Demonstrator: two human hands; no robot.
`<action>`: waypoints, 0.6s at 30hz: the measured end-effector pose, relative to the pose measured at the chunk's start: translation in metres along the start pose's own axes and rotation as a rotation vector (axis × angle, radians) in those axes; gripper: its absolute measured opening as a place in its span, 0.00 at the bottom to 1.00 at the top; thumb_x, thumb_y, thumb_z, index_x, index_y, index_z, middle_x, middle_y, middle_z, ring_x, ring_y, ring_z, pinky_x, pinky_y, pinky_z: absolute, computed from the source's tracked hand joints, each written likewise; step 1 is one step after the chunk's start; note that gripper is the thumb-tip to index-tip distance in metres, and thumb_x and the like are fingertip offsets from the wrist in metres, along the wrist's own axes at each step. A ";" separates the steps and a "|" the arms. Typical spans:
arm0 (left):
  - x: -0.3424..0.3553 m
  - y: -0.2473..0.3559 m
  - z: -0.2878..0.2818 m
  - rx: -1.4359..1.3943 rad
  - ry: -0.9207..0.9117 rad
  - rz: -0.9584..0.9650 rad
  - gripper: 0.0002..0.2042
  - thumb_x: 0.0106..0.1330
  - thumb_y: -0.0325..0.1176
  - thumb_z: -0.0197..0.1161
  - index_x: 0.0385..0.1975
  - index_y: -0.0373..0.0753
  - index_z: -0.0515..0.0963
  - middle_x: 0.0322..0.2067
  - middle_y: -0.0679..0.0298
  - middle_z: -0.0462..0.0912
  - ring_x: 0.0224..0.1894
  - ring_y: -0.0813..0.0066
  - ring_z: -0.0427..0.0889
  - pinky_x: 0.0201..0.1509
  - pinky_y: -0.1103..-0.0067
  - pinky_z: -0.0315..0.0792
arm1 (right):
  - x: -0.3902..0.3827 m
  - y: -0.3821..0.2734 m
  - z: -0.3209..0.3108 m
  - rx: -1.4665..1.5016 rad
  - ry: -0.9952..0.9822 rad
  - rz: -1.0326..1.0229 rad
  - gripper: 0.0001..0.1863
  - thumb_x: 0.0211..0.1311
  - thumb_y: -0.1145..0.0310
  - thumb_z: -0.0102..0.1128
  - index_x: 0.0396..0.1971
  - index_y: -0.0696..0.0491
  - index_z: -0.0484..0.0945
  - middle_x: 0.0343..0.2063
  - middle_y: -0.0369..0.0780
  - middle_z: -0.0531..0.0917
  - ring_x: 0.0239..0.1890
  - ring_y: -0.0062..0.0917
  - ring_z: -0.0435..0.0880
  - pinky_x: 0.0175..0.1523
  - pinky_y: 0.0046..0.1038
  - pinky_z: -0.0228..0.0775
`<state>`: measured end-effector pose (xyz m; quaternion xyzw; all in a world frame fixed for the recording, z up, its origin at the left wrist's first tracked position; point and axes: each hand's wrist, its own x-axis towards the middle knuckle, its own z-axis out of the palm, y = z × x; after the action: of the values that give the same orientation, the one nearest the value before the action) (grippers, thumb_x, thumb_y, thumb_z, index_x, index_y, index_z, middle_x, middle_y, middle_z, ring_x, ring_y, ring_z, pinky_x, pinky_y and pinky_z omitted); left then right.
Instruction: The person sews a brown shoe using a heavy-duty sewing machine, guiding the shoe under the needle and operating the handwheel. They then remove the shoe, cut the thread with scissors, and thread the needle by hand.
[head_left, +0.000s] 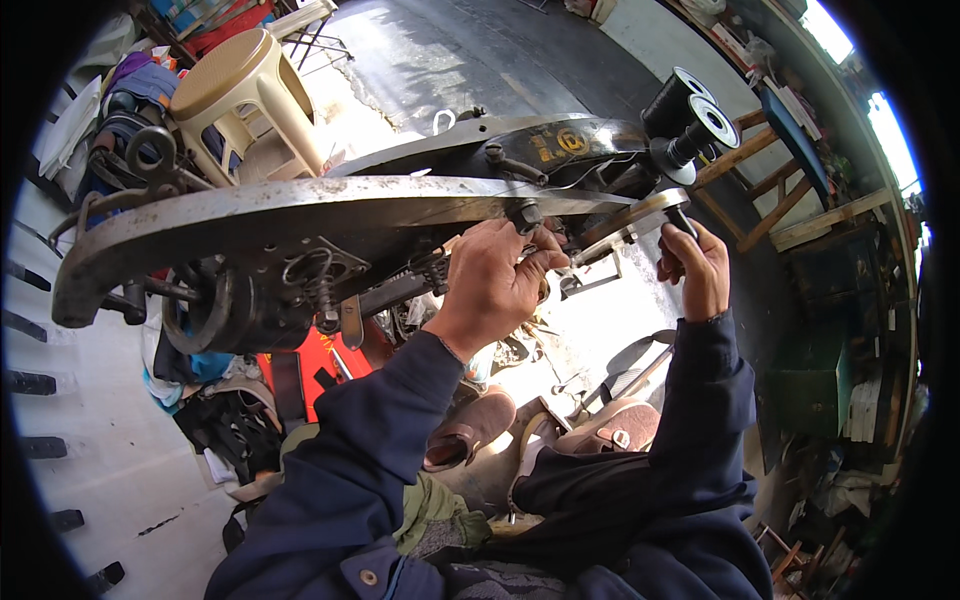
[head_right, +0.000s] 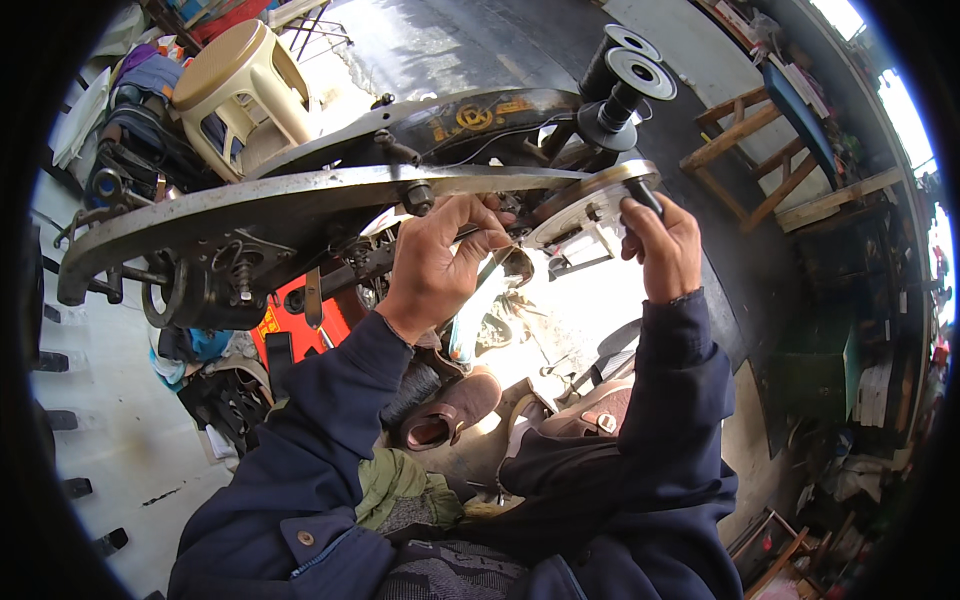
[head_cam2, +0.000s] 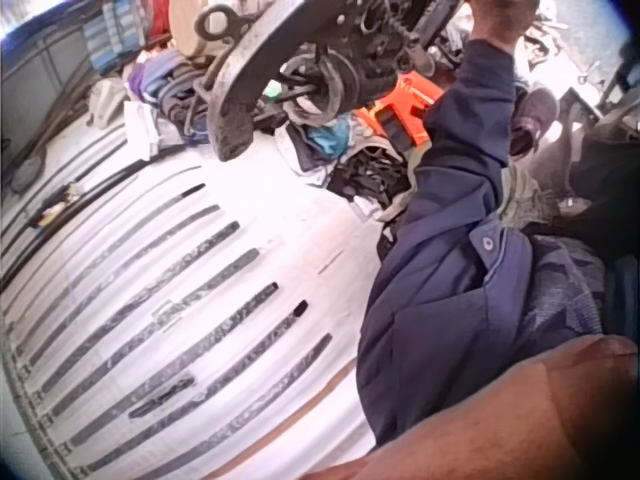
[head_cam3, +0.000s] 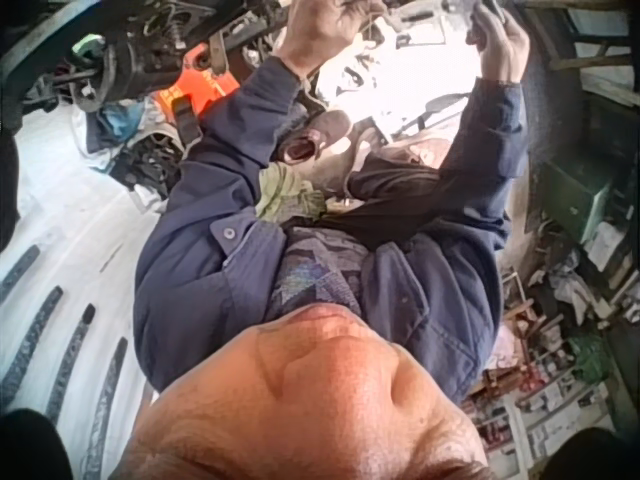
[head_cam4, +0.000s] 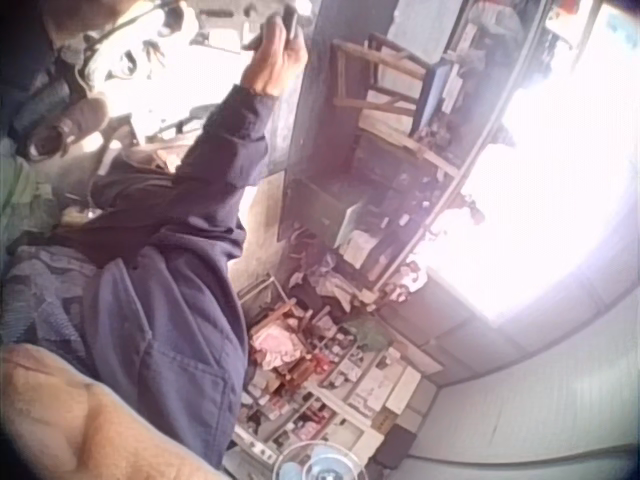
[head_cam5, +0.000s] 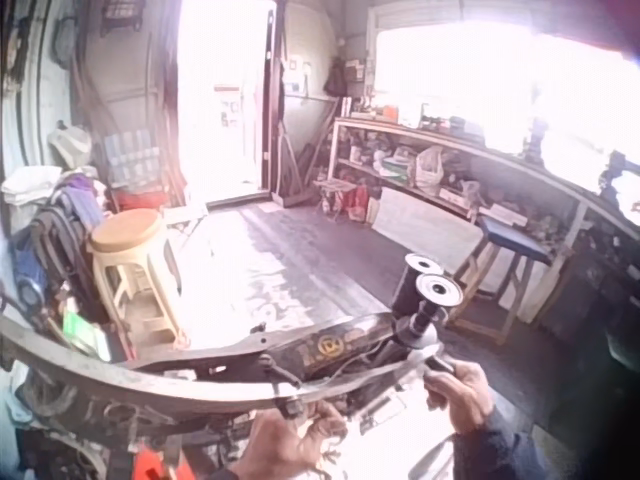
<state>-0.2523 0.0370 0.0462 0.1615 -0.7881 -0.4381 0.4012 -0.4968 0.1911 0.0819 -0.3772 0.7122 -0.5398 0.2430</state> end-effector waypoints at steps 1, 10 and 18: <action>0.001 0.001 -0.001 -0.003 0.001 -0.001 0.03 0.68 0.24 0.68 0.33 0.33 0.80 0.39 0.57 0.86 0.44 0.65 0.91 0.46 0.75 0.82 | 0.009 0.010 -0.004 -0.014 0.120 0.085 0.13 0.69 0.63 0.62 0.29 0.57 0.79 0.17 0.33 0.78 0.18 0.16 0.76 0.26 0.22 0.67; 0.002 0.001 0.001 -0.008 0.030 0.016 0.04 0.68 0.24 0.68 0.32 0.33 0.81 0.38 0.56 0.86 0.43 0.66 0.91 0.46 0.74 0.82 | -0.028 0.026 0.057 -0.199 -0.408 0.154 0.20 0.70 0.55 0.64 0.33 0.62 0.80 0.18 0.37 0.79 0.21 0.22 0.80 0.30 0.27 0.71; 0.003 0.004 -0.001 -0.008 0.021 0.015 0.03 0.67 0.24 0.69 0.33 0.33 0.81 0.37 0.57 0.86 0.43 0.66 0.91 0.46 0.74 0.82 | 0.011 0.052 0.022 -0.170 0.241 0.385 0.11 0.72 0.65 0.59 0.36 0.58 0.78 0.18 0.34 0.77 0.17 0.17 0.76 0.24 0.22 0.66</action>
<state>-0.2529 0.0365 0.0515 0.1585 -0.7832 -0.4366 0.4132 -0.5012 0.1761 0.0266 -0.1865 0.8377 -0.4627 0.2222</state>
